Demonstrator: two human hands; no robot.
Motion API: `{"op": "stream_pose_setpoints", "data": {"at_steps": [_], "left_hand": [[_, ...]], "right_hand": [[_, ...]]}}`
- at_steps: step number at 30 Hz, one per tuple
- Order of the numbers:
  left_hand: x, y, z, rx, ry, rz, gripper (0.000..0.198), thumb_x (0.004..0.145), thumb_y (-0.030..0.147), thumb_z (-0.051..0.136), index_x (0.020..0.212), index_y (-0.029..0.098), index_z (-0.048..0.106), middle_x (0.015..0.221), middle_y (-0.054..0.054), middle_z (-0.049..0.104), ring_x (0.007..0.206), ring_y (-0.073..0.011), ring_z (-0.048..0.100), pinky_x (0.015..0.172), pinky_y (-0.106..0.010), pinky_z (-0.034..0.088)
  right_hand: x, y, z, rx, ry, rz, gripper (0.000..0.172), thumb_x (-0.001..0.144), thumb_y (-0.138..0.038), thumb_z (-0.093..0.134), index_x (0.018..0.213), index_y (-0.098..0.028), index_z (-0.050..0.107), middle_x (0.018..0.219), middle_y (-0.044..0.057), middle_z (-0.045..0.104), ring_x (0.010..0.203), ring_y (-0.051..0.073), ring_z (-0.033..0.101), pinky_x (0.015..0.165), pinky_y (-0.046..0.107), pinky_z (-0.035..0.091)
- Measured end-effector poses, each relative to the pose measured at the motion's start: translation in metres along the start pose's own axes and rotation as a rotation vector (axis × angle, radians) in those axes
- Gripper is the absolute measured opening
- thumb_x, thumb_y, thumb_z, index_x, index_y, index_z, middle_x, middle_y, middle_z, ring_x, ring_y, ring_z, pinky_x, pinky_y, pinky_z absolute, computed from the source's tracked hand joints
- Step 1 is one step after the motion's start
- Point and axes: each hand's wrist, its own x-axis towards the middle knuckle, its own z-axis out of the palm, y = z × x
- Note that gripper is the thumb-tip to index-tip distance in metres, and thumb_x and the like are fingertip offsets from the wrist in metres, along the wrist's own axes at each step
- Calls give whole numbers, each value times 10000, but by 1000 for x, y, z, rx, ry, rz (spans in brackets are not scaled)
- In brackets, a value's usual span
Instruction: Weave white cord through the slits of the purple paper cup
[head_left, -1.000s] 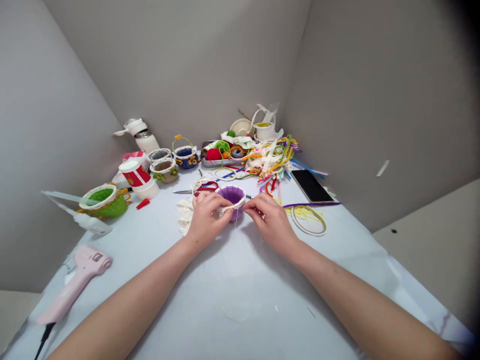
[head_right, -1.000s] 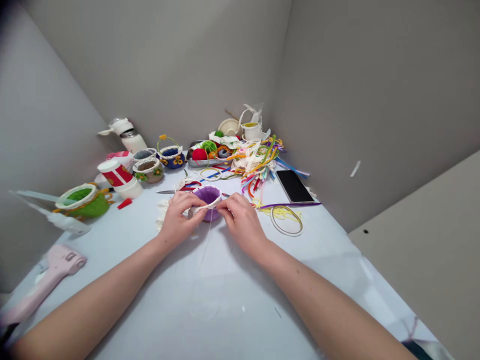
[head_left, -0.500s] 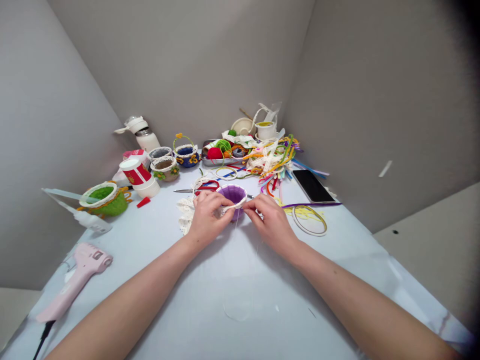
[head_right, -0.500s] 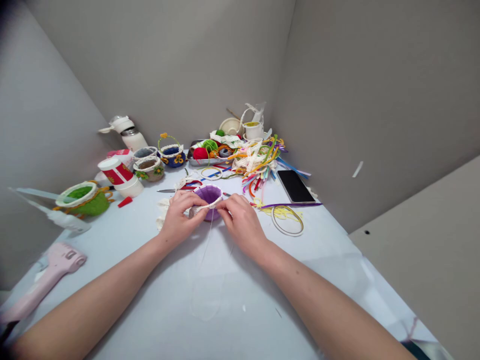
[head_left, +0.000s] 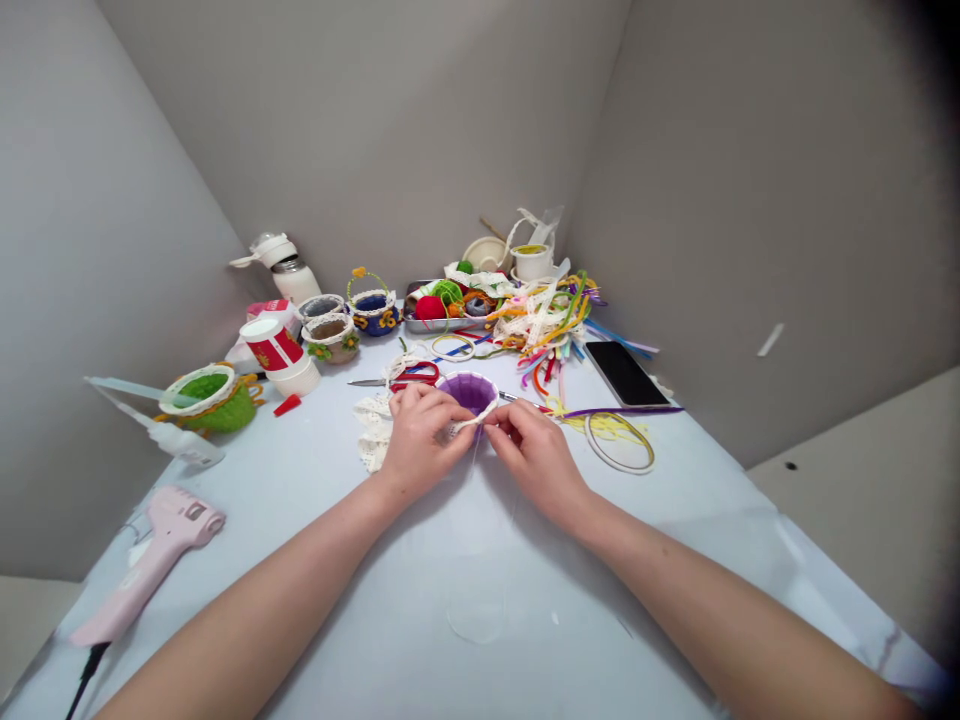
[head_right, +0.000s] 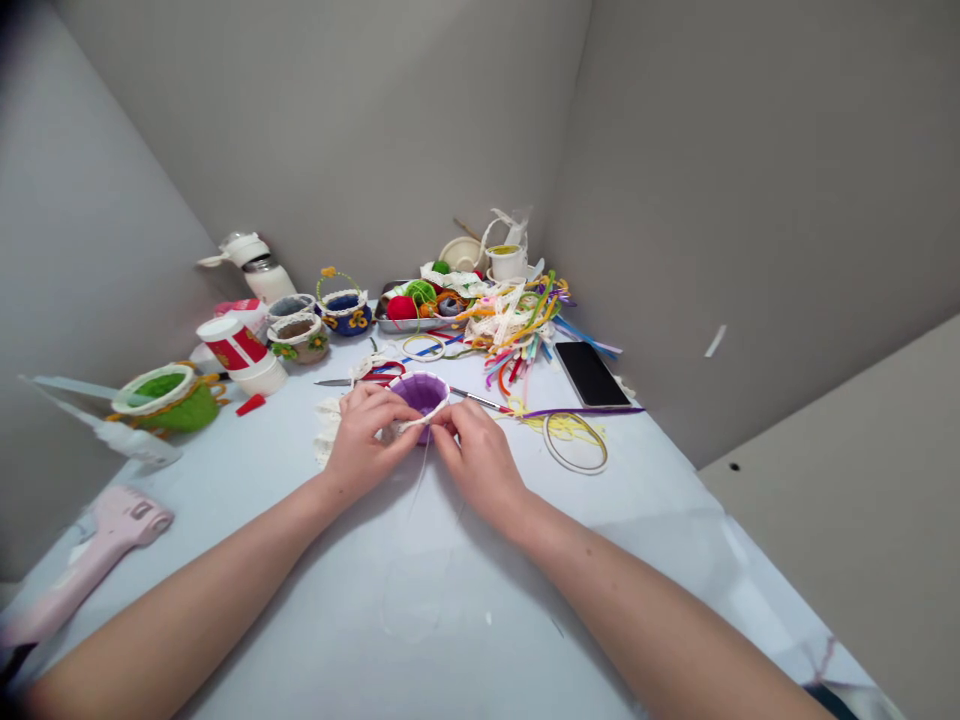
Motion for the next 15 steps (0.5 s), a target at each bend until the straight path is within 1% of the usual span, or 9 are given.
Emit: {"op": "stream_pose_setpoints", "data": {"at_steps": [4,8,11,13,15], "left_hand": [[-3,0,2,41,22,32,75,830,286,669,801,234,713,826,-21,705,907,-218,511,841,-420,315],[-6,0,3,72,7,42,87,842,300,658,815,248,722,843,-26,710,925,-226,505,845,-428,305],[-7,0,3,67,-18,63,89,850,301,651,837,259,727,865,-25,713,938,-227,508,847,-430,307],[-7,-1,3,63,-26,69,95,856,302,643,850,263,730,876,-25,715,945,-228,508,849,-432,308],[-7,-1,3,62,-26,65,103,861,306,637,859,262,731,881,-27,718,948,-230,505,856,-436,308]], "right_hand": [[-4,-2,6,156,24,142,95,879,-222,541,821,-186,608,808,22,617,717,151,543,670,276,422],[-4,-1,14,426,32,288,119,837,-304,594,831,-185,584,766,7,613,685,143,551,630,263,434],[-3,3,19,621,55,392,259,754,-355,683,843,-202,494,689,-35,558,598,121,513,552,240,409],[-1,6,15,648,16,410,337,726,-396,712,838,-213,451,668,-48,532,580,120,498,539,240,406],[3,7,5,519,-8,350,326,742,-422,705,841,-208,480,722,-18,555,643,142,524,599,272,439]]}}
